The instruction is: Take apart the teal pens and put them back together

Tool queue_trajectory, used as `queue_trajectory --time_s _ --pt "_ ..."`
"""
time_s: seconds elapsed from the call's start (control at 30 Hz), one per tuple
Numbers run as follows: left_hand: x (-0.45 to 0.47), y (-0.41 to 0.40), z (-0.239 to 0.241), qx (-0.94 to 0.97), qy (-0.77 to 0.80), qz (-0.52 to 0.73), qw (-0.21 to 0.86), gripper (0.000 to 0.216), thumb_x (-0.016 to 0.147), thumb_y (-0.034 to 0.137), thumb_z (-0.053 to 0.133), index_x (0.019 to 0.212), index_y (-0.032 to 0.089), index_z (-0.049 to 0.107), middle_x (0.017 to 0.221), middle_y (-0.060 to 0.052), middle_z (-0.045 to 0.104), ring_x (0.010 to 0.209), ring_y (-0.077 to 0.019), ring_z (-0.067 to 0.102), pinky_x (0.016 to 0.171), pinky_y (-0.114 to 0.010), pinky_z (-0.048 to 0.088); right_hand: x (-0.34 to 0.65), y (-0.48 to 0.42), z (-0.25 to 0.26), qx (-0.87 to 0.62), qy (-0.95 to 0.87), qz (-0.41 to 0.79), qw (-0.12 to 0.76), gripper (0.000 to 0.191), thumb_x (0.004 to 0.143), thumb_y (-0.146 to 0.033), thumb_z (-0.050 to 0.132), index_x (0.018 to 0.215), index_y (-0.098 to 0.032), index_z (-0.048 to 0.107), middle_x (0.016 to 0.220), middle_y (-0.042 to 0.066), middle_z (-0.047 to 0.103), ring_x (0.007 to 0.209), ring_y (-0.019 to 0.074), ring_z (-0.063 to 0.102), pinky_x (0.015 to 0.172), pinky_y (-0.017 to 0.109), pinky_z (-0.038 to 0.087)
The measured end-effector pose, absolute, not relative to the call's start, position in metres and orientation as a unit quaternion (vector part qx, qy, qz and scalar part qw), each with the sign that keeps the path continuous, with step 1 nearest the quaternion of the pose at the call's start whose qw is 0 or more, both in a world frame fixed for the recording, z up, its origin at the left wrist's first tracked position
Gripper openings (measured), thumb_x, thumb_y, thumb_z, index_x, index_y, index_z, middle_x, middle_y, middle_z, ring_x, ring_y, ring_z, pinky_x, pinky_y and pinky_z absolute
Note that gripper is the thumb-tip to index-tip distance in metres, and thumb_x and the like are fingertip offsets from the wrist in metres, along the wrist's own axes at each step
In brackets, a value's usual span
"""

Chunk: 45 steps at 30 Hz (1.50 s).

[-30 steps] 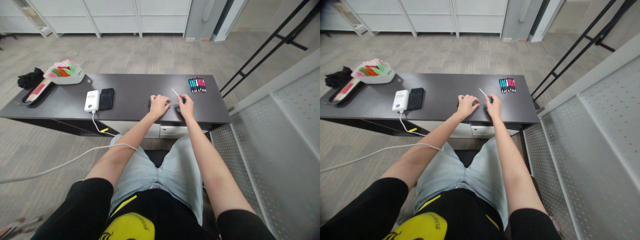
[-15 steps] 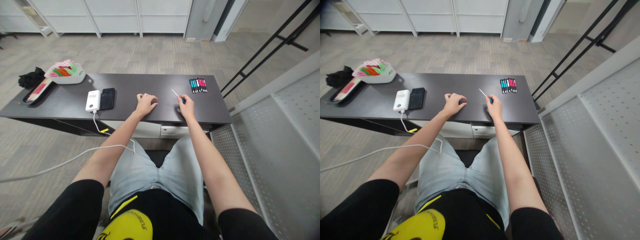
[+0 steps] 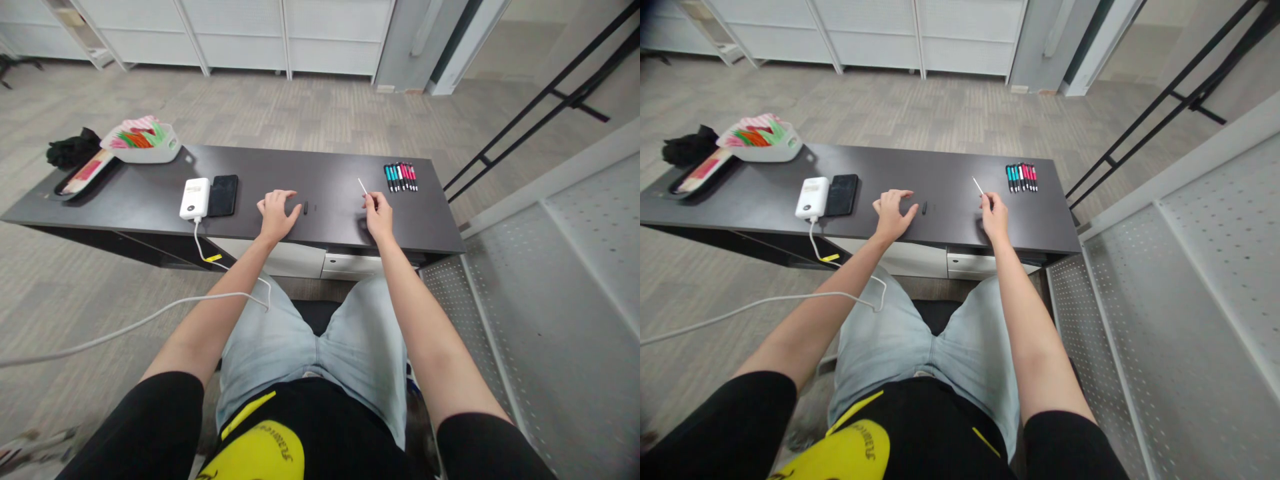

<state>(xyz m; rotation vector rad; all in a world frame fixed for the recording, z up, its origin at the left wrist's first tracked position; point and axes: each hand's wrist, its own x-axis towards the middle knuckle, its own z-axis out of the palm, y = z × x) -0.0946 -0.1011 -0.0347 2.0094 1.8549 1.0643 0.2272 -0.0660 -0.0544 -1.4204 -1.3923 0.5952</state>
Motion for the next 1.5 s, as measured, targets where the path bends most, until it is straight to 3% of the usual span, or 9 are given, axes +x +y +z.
queue_trajectory --time_s 0.1,0.23,0.4,0.63,0.8,0.97,1.1,1.27,1.5 --pt "-0.101 -0.107 -0.033 0.64 0.676 0.35 0.107 0.034 0.112 0.026 0.078 0.145 0.028 0.073 0.153 -0.015 0.081 0.152 -0.0393 0.067 0.13 -0.055 0.044 0.229 -0.066 -0.055 -0.591 -0.565 0.25 0.518 0.036 0.114 -0.064 0.064 0.103 -0.03 0.067 0.09 0.002 0.073 0.095 0.0268 0.072 0.103 0.041 0.059" --pt "-0.101 -0.107 -0.032 0.603 0.691 0.38 0.119 0.024 0.113 0.024 0.079 0.136 0.026 0.074 0.146 -0.015 0.083 0.146 -0.0376 0.071 0.128 -0.053 0.048 0.231 -0.068 -0.054 -0.598 -0.552 0.249 0.525 0.042 0.115 -0.071 0.06 0.104 -0.031 0.066 0.091 0.002 0.072 0.088 0.0262 0.069 0.096 0.042 0.059" --pt "-0.098 -0.109 -0.031 0.601 0.672 0.408 0.142 0.02 0.112 0.026 0.08 0.131 0.028 0.073 0.138 -0.012 0.085 0.139 -0.0365 0.073 0.126 -0.053 0.05 0.226 -0.076 -0.051 -0.567 -0.634 0.236 0.47 0.04 0.114 -0.07 0.062 0.104 -0.032 0.07 0.098 0.007 0.077 0.1 0.0322 0.075 0.109 0.049 0.064" --pt "-0.077 -0.123 -0.015 0.734 0.561 0.354 0.147 0.049 0.108 0.033 0.095 0.153 0.026 0.077 0.15 -0.012 0.082 0.137 -0.0345 0.075 0.122 -0.05 0.05 0.205 -0.092 -0.06 -0.44 -0.803 0.222 0.337 0.036 0.12 -0.061 0.063 0.11 -0.032 0.081 0.115 0.015 0.084 0.117 0.0411 0.078 0.118 0.059 0.065" --pt "-0.063 -0.119 -0.001 0.843 0.483 0.225 0.076 0.009 0.118 0.034 0.086 0.122 0.027 0.09 0.136 -0.012 0.09 0.138 -0.0388 0.073 0.124 -0.059 0.042 0.202 -0.097 -0.063 -0.413 -0.835 0.188 0.31 0.043 0.125 -0.061 0.056 0.116 -0.029 0.083 0.114 0.015 0.085 0.114 0.0388 0.078 0.114 0.056 0.065" --pt "-0.073 -0.112 0.01 0.848 0.485 0.213 0.039 0.017 0.12 0.026 0.077 0.111 0.026 0.092 0.129 -0.013 0.09 0.128 -0.038 0.075 0.122 -0.061 0.041 0.2 -0.095 -0.062 -0.456 -0.793 0.211 0.346 0.039 0.12 -0.062 0.065 0.111 -0.029 0.083 0.117 0.015 0.088 0.116 0.039 0.079 0.117 0.056 0.065" --pt "-0.095 -0.11 0.018 0.784 0.565 0.254 0.041 0.015 0.118 0.028 0.079 0.11 0.027 0.092 0.128 -0.012 0.087 0.126 -0.0374 0.075 0.12 -0.061 0.04 0.201 -0.09 -0.063 -0.511 -0.731 0.206 0.401 0.04 0.119 -0.063 0.06 0.121 -0.027 0.076 0.122 0.018 0.088 0.118 0.0394 0.08 0.116 0.058 0.065" --pt "-0.087 -0.117 0.017 0.743 0.623 0.232 0.084 0.011 0.118 0.033 0.08 0.122 0.029 0.089 0.115 -0.008 0.09 0.119 -0.0366 0.077 0.117 -0.058 0.041 0.202 -0.086 -0.059 -0.568 -0.622 0.269 0.467 0.028 0.112 -0.057 0.073 0.117 -0.03 0.068 0.099 0.006 0.084 0.095 0.0309 0.077 0.106 0.049 0.064" --pt "-0.028 -0.115 0.001 0.764 0.607 0.189 0.11 0.023 0.116 0.026 0.07 0.136 0.028 0.082 0.113 -0.008 0.092 0.122 -0.0376 0.081 0.119 -0.056 0.041 0.199 -0.088 -0.054 -0.548 -0.566 0.334 0.518 0.04 0.109 -0.068 0.075 0.109 -0.032 0.058 0.095 0.002 0.085 0.083 0.0251 0.073 0.094 0.043 0.063"
